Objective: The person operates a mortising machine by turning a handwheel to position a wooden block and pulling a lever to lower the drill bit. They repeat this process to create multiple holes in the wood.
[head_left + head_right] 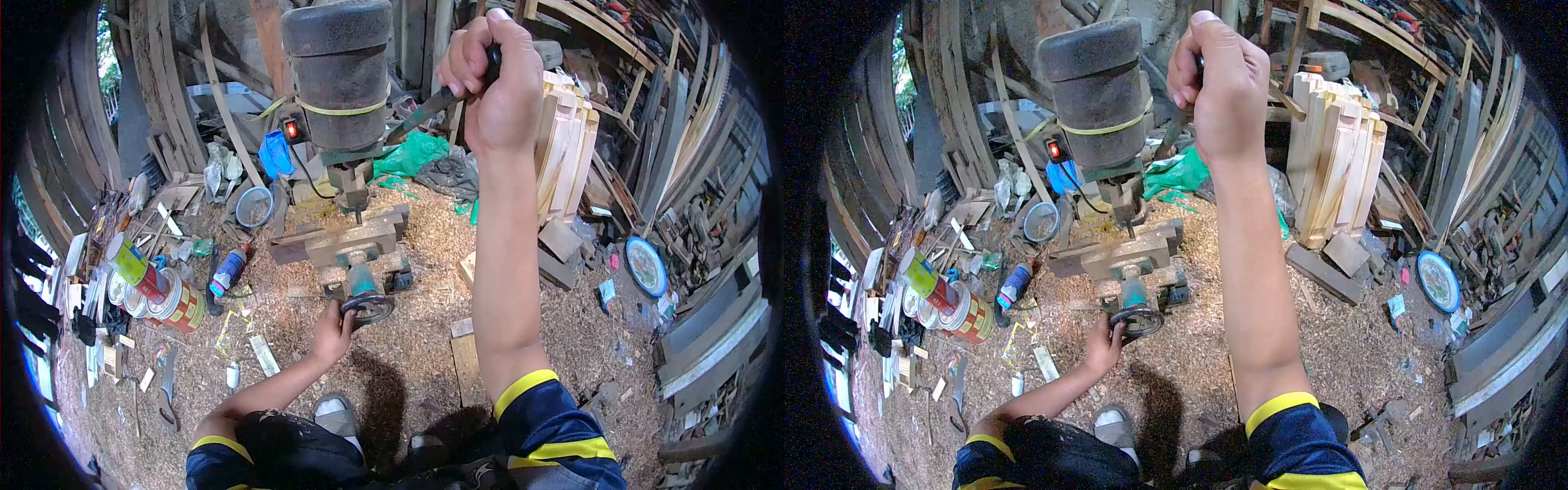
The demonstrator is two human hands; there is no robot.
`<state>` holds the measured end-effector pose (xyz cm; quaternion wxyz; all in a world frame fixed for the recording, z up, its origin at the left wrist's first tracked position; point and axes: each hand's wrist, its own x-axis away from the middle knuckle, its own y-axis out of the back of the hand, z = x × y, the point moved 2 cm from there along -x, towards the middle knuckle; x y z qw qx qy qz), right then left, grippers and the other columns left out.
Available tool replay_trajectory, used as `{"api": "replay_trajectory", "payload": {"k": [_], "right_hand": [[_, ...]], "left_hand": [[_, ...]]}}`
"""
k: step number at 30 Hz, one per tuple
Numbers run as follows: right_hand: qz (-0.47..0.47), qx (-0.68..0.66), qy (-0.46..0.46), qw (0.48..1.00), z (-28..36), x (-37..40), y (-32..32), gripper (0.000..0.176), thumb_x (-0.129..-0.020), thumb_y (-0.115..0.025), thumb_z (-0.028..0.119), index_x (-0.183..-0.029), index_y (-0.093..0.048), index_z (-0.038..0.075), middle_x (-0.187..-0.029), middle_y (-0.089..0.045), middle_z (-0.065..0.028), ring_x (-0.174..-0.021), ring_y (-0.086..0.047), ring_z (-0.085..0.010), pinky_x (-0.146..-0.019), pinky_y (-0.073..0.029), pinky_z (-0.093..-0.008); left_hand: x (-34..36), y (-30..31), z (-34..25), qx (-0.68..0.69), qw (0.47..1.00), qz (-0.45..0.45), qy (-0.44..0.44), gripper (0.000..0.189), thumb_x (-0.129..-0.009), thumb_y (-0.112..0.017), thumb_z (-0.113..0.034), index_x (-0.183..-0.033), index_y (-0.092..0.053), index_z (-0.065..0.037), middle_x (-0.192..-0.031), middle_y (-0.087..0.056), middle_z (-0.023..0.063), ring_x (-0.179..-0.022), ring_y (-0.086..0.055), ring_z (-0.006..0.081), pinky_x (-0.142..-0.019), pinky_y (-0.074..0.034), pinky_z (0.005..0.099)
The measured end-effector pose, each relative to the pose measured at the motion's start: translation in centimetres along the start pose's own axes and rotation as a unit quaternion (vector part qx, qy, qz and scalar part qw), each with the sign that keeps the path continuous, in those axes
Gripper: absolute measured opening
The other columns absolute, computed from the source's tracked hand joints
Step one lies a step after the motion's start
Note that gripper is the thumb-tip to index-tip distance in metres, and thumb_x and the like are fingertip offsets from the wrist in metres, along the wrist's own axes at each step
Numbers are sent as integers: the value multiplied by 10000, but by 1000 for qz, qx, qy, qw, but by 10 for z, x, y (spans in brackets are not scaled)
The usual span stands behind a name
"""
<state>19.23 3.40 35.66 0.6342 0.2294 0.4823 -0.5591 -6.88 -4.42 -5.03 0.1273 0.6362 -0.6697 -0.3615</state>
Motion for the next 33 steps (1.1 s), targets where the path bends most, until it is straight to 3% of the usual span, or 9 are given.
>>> {"api": "replay_trajectory", "payload": {"k": [4, 6, 10, 13, 15, 25, 28, 30, 33], "right_hand": [[-14, 3, -6, 1000, -3, 0, 0, 479, -1064, -487, 296, -643, -479, 66, -558, -451, -22, -478, -401, -115, -487, -326, -300], [-20, -27, -21, 999, -3, 0, -2, 461, -1075, -434, 321, -659, -429, 122, -516, -370, -4, -462, -350, -129, -495, -324, -306], [-39, -49, -19, 998, -4, 0, -4, 478, -1084, -432, 319, -651, -430, 118, -514, -369, -12, -463, -349, -129, -488, -314, -301], [-30, -29, -9, 999, -3, 0, -4, 482, -1083, -439, 317, -645, -430, 117, -512, -370, -13, -461, -347, -132, -488, -313, -294], [-21, -28, -1, 999, -3, -1, -3, 481, -1082, -449, 314, -645, -428, 113, -512, -369, -10, -461, -349, -130, -485, -313, -292], [-75, -39, -39, 996, 7, 2, -13, 478, -1080, -458, 307, -646, -433, 107, -511, -383, -14, -452, -347, -121, -479, -315, -299], [-42, -20, 7, 999, -4, 7, -1, 477, -1079, -455, 307, -648, -435, 103, -523, -397, -21, -451, -352, -128, -482, -314, -301], [-12, 79, 30, 996, 3, 33, -1, 471, -1064, -409, 335, -646, -420, 119, -543, -378, -12, -523, -361, -145, -584, -324, -316], [29, -21, 91, 995, 1, 97, 10, 463, -1041, -480, 232, -613, -455, 59, -556, -433, -26, -505, -394, -124, -507, -271, -305]], "left_hand": [[2, 3, 3, 10, 1000, 9, -18, 297, -1018, -636, -253, -1070, -514, 12, -891, -624, 295, -844, -616, 523, -722, -482, 556], [2, 4, 5, 5, 1000, 26, -9, 294, -1012, -646, -243, -1074, -512, 11, -905, -624, 301, -849, -617, 526, -727, -485, 557], [4, 3, 11, -1, 999, 39, 9, 310, -1008, -655, -247, -1108, -524, 14, -940, -632, 302, -877, -623, 519, -748, -494, 549], [6, 5, 13, 4, 999, 23, -24, 280, -1001, -653, -198, -1127, -544, 27, -917, -637, 284, -842, -633, 496, -727, -508, 506], [7, 5, 19, 54, 997, 49, -15, 348, -1018, -643, -240, -1229, -542, 18, -1032, -664, 283, -970, -648, 490, -841, -524, 513], [6, 2, 21, 35, 998, 46, -6, 309, -1017, -627, -216, -1205, -554, 18, -1010, -659, 286, -950, -646, 489, -837, -516, 516], [4, 4, 9, 31, 998, 56, 20, 313, -1024, -610, -234, -1204, -542, 12, -969, -647, 281, -893, -637, 487, -800, -505, 518], [6, 8, -6, 53, 998, 33, -6, 318, -1053, -545, -264, -1212, -522, 11, -995, -630, 285, -911, -624, 486, -815, -491, 517], [5, -4, 4, 100, 993, -31, -58, 338, -1078, -476, -289, -1219, -506, 16, -1052, -612, 295, -973, -610, 489, -858, -480, 514]]}}
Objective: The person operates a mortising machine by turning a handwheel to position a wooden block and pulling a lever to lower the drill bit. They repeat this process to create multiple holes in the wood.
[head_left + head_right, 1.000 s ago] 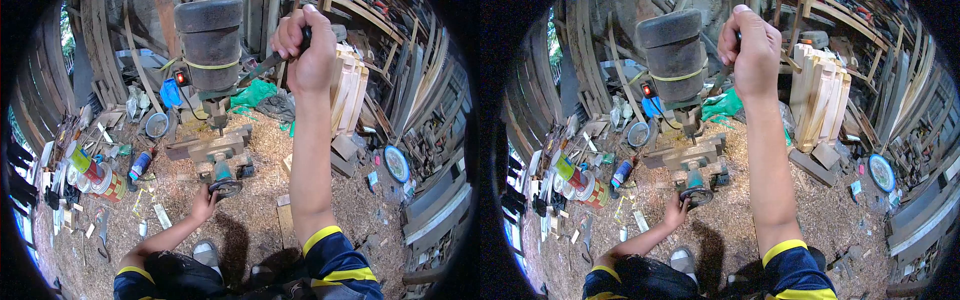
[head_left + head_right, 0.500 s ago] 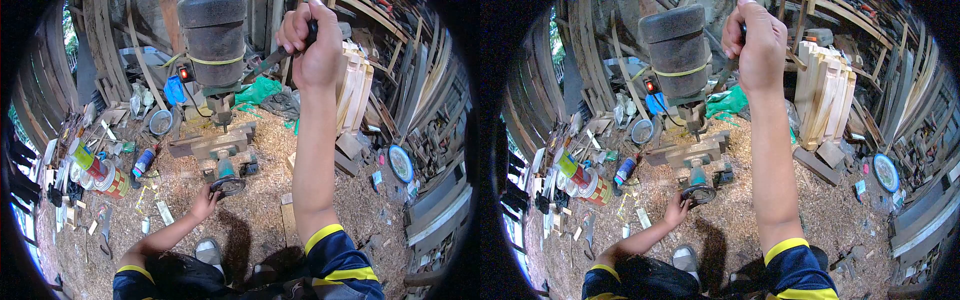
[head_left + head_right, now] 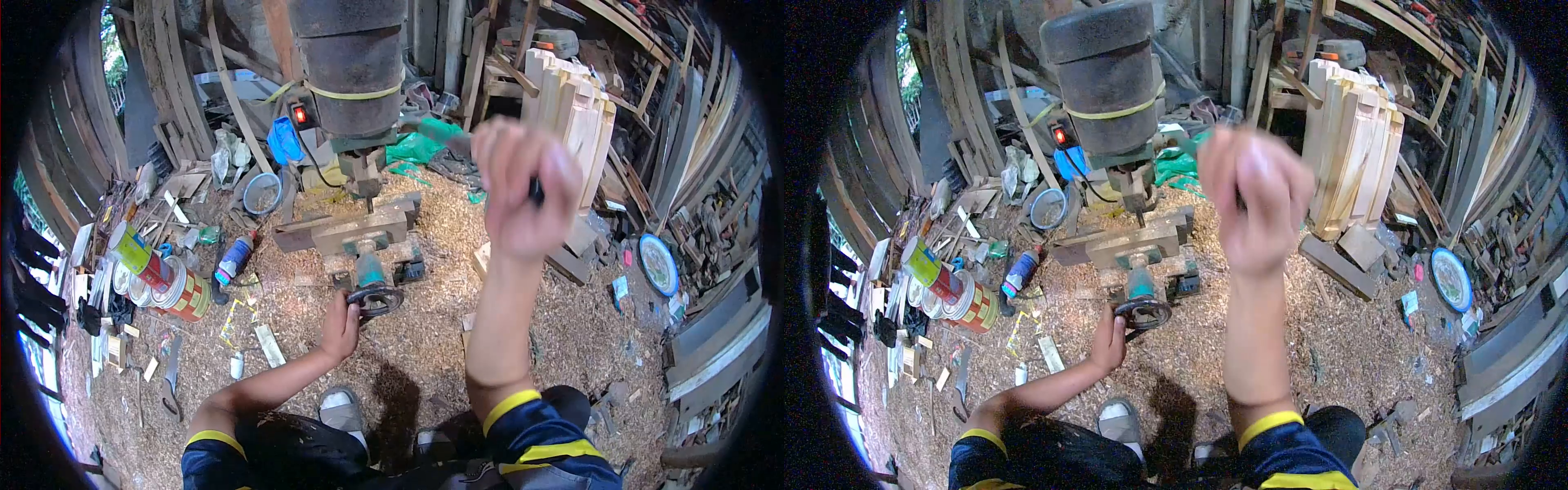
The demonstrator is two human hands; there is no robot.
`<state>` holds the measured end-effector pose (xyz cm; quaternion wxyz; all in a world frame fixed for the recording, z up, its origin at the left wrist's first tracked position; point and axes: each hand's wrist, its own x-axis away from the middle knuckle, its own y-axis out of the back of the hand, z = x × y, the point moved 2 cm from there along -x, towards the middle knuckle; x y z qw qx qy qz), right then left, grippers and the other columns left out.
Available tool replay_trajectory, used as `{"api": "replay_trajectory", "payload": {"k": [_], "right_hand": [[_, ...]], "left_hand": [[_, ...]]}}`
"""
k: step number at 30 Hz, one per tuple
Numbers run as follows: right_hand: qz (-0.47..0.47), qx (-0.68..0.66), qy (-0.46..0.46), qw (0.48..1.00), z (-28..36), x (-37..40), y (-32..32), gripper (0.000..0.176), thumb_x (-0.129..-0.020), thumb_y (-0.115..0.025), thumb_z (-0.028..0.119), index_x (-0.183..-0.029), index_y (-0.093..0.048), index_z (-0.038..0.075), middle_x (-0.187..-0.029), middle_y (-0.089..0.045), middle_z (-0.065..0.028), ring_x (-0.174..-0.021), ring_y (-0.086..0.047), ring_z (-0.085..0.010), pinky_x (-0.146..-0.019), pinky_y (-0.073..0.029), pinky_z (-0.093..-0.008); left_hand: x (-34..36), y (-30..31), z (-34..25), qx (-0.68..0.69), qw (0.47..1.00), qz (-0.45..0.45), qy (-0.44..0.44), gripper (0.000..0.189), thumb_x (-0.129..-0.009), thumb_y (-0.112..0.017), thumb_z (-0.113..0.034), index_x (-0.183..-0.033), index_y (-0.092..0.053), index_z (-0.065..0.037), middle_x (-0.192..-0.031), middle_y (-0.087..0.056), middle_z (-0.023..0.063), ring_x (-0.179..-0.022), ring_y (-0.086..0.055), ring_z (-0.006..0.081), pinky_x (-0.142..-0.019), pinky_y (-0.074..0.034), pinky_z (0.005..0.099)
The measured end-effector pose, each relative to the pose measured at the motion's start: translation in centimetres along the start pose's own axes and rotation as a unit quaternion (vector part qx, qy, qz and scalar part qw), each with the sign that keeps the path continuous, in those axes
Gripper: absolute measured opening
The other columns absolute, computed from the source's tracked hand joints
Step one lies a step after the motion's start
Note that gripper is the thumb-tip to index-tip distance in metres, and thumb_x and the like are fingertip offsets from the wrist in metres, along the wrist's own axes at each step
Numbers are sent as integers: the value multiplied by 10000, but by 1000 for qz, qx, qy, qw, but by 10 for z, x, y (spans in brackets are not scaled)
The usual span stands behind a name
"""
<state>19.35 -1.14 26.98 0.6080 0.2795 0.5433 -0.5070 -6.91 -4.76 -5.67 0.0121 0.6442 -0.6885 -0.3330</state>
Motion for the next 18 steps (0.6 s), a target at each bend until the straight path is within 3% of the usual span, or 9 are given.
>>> {"api": "replay_trajectory", "payload": {"k": [1, 4, 5, 8, 10, 12, 14, 18], "right_hand": [[1, 17, 10, 1000, 4, 10, -2, 454, -1028, -484, 222, -608, -449, 54, -557, -427, -29, -518, -391, -121, -517, -266, -305], [0, 30, 0, 1000, 5, 15, 1, 438, -1006, -493, 214, -605, -440, 46, -560, -420, -33, -533, -383, -124, -533, -263, -311], [5, 24, -11, 1000, 5, 13, 1, 430, -997, -496, 216, -607, -438, 42, -562, -419, -35, -536, -379, -130, -539, -266, -317], [-17, 28, -25, 999, 7, 16, -2, 444, -1002, -499, 240, -609, -439, 43, -565, -414, -28, -532, -360, -135, -545, -269, -322], [-22, 53, -26, 998, 9, 38, 1, 484, -1011, -502, 299, -598, -434, 56, -555, -428, -37, -524, -388, -159, -564, -306, -346], [16, 105, 80, 991, 11, 78, 3, 527, -1024, -456, 445, -608, -466, 121, -563, -497, -10, -546, -458, -194, -649, -374, -388], [-14, 132, 74, 988, 16, 128, 4, 595, -1025, -472, 503, -568, -470, 123, -533, -509, -6, -513, -466, -196, -645, -395, -399], [-20, 127, 78, 989, 22, 148, 1, 649, -1028, -490, 502, -533, -435, 86, -518, -453, -10, -507, -458, -220, -651, -441, -411]], "left_hand": [[1, 1, -5, -11, 1000, 7, 12, 340, -1096, -420, -279, -1224, -504, 25, -1096, -597, 303, -1005, -596, 489, -885, -470, 511], [3, -2, -1, -30, 999, -18, 23, 326, -1103, -409, -260, -1227, -502, 27, -1074, -595, 290, -970, -592, 485, -873, -472, 511], [0, 1, -1, -10, 997, 26, 67, 309, -1108, -400, -244, -1218, -503, 26, -1050, -589, 280, -954, -585, 485, -866, -469, 520], [-3, 4, -10, -52, 999, -2, 10, 307, -1109, -400, -248, -1204, -507, 24, -1025, -581, 275, -960, -583, 480, -859, -463, 519], [1, 5, -11, -58, 998, 17, 24, 328, -1111, -382, -267, -1181, -510, 26, -1010, -573, 275, -951, -574, 479, -858, -453, 526], [-5, 8, -15, -67, 996, 52, 34, 377, -1114, -345, -304, -1135, -516, 31, -981, -555, 275, -932, -555, 477, -856, -434, 538], [-3, 8, -20, -80, 996, 36, 33, 397, -1113, -329, -317, -1107, -519, 32, -975, -549, 280, -931, -547, 474, -866, -420, 546], [0, 8, -13, -105, 990, 90, 18, 397, -1114, -335, -317, -1100, -519, 34, -976, -546, 284, -919, -550, 465, -850, -424, 536]]}}
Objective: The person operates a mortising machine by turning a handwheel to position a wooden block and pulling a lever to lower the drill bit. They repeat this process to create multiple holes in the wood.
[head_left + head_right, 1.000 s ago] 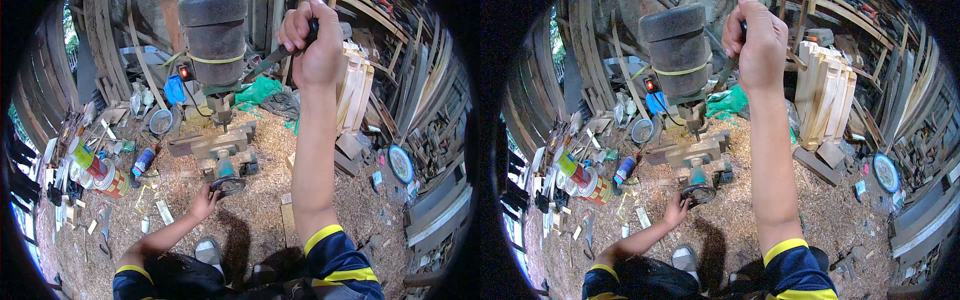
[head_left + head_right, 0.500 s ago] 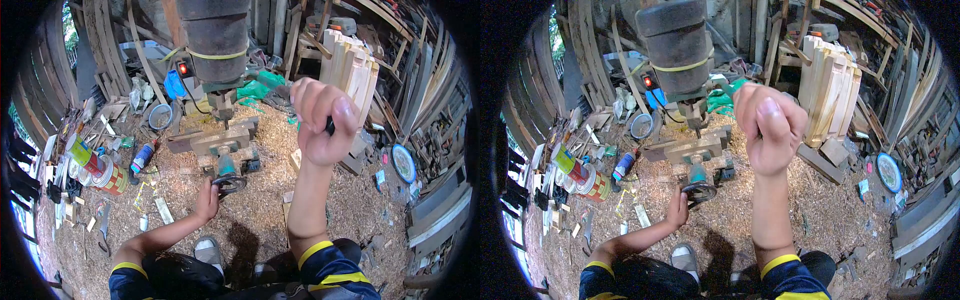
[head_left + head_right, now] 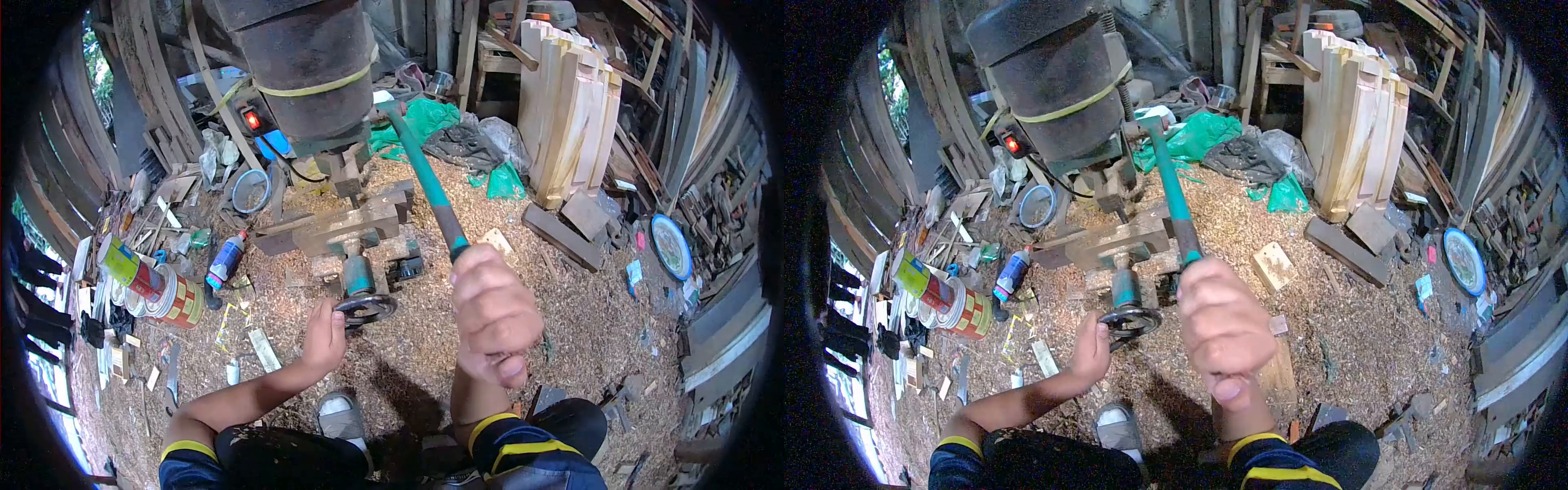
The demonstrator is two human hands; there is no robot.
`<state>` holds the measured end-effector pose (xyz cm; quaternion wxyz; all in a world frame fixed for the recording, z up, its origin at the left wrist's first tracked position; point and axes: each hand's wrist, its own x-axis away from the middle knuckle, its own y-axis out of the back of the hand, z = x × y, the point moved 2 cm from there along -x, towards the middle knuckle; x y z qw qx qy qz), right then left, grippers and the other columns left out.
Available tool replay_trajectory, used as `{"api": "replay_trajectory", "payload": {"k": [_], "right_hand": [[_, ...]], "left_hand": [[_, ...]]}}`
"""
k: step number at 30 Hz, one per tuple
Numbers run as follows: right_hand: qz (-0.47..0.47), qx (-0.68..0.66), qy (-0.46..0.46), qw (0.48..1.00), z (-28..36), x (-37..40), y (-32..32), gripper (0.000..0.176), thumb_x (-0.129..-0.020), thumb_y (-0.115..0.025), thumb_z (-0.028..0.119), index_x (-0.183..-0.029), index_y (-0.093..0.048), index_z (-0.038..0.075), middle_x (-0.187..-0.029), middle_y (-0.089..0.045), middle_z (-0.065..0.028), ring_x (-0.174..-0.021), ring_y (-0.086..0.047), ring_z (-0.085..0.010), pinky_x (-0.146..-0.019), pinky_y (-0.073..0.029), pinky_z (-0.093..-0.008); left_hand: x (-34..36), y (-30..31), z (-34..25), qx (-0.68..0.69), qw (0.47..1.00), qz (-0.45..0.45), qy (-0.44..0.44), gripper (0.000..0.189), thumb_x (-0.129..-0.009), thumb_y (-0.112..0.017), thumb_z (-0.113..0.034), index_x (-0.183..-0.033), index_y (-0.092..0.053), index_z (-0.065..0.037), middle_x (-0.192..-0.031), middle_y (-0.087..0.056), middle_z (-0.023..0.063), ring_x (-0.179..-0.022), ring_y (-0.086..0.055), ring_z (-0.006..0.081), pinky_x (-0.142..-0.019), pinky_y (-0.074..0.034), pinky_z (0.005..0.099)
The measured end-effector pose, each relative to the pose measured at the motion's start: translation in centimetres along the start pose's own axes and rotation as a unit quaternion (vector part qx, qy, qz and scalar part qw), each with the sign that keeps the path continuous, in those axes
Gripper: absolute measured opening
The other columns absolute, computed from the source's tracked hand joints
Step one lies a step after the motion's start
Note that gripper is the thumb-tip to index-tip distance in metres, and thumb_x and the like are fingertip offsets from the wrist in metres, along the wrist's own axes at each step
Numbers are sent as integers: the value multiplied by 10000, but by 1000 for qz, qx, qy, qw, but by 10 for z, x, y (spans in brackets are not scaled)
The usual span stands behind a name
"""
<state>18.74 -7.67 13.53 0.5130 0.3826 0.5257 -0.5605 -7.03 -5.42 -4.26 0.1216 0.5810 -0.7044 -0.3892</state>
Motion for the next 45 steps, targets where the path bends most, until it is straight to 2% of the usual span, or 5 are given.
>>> {"api": "replay_trajectory", "payload": {"k": [5, 18, 28, 36, 45], "right_hand": [[-25, 10, -16, 1000, -13, -13, -3, 601, -1034, -421, 454, -541, -412, 111, -489, -435, -24, -488, -432, -229, -658, -406, -423], [-11, -59, -74, 995, -26, -92, -14, 513, -1047, -358, 307, -566, -371, 127, -492, -354, -19, -499, -341, -184, -591, -329, -373], [-18, -122, -199, 972, -63, -220, -32, 473, -1076, -451, 300, -649, -436, 98, -533, -404, -24, -460, -361, -134, -485, -314, -304], [3, -99, -154, 983, -66, -219, -28, 479, -1052, -474, 241, -610, -465, 57, -549, -440, -31, -505, -427, -112, -517, -344, -288], [-16, -97, -173, 980, -61, -216, -28, 468, -1059, -488, 234, -627, -496, 55, -574, -469, -11, -523, -409, -84, -511, -306, -275]], "left_hand": [[-9, 9, -10, 39, 998, 2, 48, 360, -1117, -354, -303, -1036, -505, 13, -958, -552, 263, -904, -550, 446, -836, -422, 539], [-9, 12, 5, -5, 999, 3, -34, 240, -1084, -422, -214, -1048, -500, 10, -993, -565, 269, -961, -532, 477, -881, -412, 551], [-7, 13, 3, 16, 997, -57, -44, 362, -1025, -520, -239, -1244, -487, 47, -1085, -581, 289, -1016, -560, 475, -905, -434, 546], [-9, 10, 1, -24, 995, -59, -76, 405, -994, -558, -217, -1284, -469, 52, -1100, -579, 278, -1028, -560, 471, -932, -432, 541], [-21, 16, -1, 42, 978, -124, -161, 586, -1034, -484, -431, -1294, -451, 93, -1269, -516, 292, -1158, -533, 456, -1020, -420, 521]]}}
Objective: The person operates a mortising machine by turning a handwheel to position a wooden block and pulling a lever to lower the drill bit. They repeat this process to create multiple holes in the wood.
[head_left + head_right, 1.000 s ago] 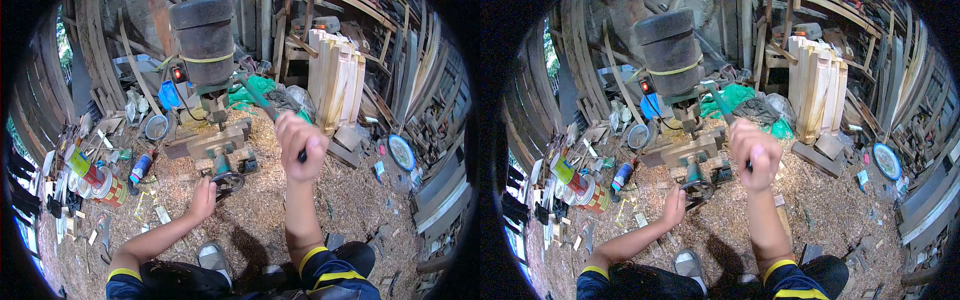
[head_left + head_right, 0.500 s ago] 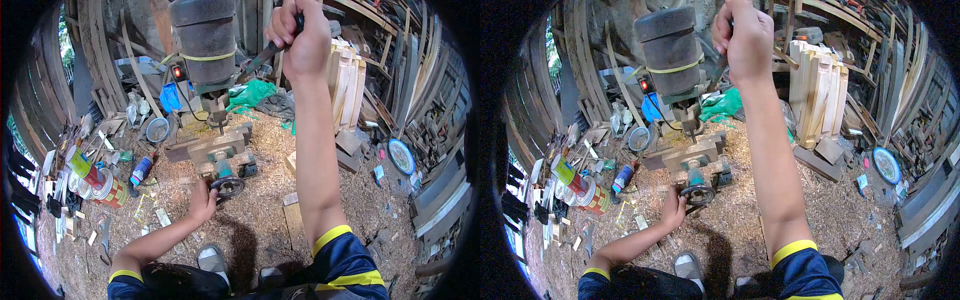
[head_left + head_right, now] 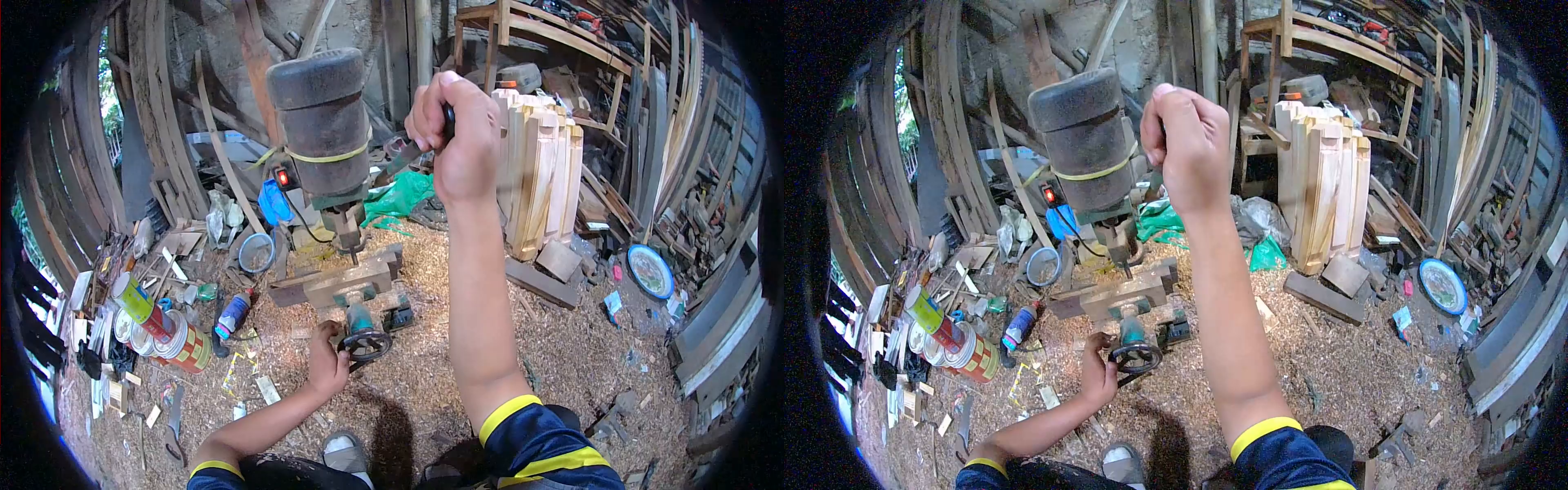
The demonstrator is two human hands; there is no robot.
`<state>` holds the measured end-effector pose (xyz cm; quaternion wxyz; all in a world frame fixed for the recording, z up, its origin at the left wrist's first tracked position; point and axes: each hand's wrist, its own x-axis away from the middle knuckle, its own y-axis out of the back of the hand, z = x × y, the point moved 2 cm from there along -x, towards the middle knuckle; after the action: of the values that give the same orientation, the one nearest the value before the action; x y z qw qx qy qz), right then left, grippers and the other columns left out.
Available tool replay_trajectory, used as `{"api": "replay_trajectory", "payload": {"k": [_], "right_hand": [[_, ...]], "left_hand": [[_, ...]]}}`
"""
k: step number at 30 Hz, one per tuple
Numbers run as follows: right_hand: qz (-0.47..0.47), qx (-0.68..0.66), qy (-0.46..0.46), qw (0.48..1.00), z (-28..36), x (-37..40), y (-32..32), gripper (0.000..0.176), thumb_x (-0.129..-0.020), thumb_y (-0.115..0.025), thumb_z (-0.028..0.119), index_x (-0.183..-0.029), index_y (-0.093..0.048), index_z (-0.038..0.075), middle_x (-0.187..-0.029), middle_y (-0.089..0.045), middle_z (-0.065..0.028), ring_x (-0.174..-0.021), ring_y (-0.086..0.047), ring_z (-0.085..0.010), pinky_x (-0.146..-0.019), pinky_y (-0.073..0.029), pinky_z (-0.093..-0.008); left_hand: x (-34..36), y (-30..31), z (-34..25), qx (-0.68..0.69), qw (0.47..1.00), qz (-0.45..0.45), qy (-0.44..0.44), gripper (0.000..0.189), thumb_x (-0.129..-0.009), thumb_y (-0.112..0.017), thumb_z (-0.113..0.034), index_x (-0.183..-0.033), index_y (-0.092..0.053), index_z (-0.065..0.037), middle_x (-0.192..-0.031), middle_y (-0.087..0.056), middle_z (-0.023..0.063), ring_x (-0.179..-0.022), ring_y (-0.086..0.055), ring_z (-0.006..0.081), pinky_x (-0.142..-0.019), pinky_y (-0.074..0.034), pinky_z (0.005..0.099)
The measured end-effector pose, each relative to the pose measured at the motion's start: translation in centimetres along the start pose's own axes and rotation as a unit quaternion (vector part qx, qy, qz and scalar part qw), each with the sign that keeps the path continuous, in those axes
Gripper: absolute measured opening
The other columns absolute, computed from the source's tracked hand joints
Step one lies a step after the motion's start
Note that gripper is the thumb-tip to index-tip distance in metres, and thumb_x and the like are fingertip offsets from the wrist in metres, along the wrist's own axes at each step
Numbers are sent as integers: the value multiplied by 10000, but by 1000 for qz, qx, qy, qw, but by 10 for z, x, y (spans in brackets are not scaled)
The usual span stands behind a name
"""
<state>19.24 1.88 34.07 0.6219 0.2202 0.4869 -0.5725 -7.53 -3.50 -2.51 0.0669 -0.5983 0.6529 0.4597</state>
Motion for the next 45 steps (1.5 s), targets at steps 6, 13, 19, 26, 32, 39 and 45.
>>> {"api": "replay_trajectory", "payload": {"k": [6, 13, 19, 26, 32, 39, 45], "right_hand": [[-2, 1, 5, 1000, 1, 1, -1, 459, -1060, -498, 224, -635, -504, 50, -576, -468, -12, -526, -407, -85, -512, -304, -277], [19, -18, 13, 1000, -3, 0, 2, 463, -1058, -505, 223, -630, -507, 46, -572, -469, -17, -525, -408, -92, -512, -309, -279], [18, -15, 10, 1000, -4, -1, 3, 479, -1057, -503, 238, -617, -500, 47, -568, -466, -23, -522, -409, -95, -515, -317, -285], [17, 65, 11, 998, 1, 1, -1, 437, -1047, -405, 289, -654, -418, 99, -554, -383, -16, -537, -340, -128, -574, -330, -312], [33, -9, 36, 999, -6, -2, 5, 464, -1047, -493, 229, -622, -492, 43, -565, -457, -23, -510, -398, -98, -508, -317, -286], [53, 54, 100, 992, -3, 85, 17, 412, -1021, -407, 307, -654, -423, 121, -562, -394, -14, -532, -368, -166, -606, -328, -359], [8, 30, 67, 997, 0, 98, 15, 368, -885, -555, 239, -581, -441, 67, -575, -443, -42, -563, -397, -162, -563, -284, -347]], "left_hand": [[-2, -1, 5, -1, 1000, 14, -22, 606, -1032, -488, -477, -1295, -445, 68, -1321, -485, 307, -1228, -506, 477, -1069, -397, 539], [-5, 1, -8, 35, 999, -22, -19, 639, -1020, -493, -543, -1312, -457, 24, -1344, -480, 308, -1232, -511, 489, -1047, -426, 546], [0, -2, 3, -4, 999, 47, -9, 717, -998, -485, -639, -1325, -474, -1, -1386, -451, 345, -1266, -503, 534, -1048, -427, 603], [17, -7, 26, -11, 996, 51, -75, 710, -991, -499, -646, -1385, -439, -58, -1436, -406, 347, -1293, -483, 560, -1063, -416, 624], [-5, -8, -1, 88, 996, 27, -2, 691, -1012, -501, -597, -1396, -419, -28, -1451, -385, 345, -1316, -480, 529, -1097, -397, 600], [-31, -1, -7, 6, 995, 96, 1, 318, -1000, -551, -211, -1204, -522, 31, -1203, -513, 251, -1111, -506, 443, -996, -413, 514], [-43, 3, -8, -121, 981, 145, -45, 189, -868, -676, -162, -985, -592, -39, -1032, -540, 131, -1024, -510, 353, -937, -368, 466]]}}
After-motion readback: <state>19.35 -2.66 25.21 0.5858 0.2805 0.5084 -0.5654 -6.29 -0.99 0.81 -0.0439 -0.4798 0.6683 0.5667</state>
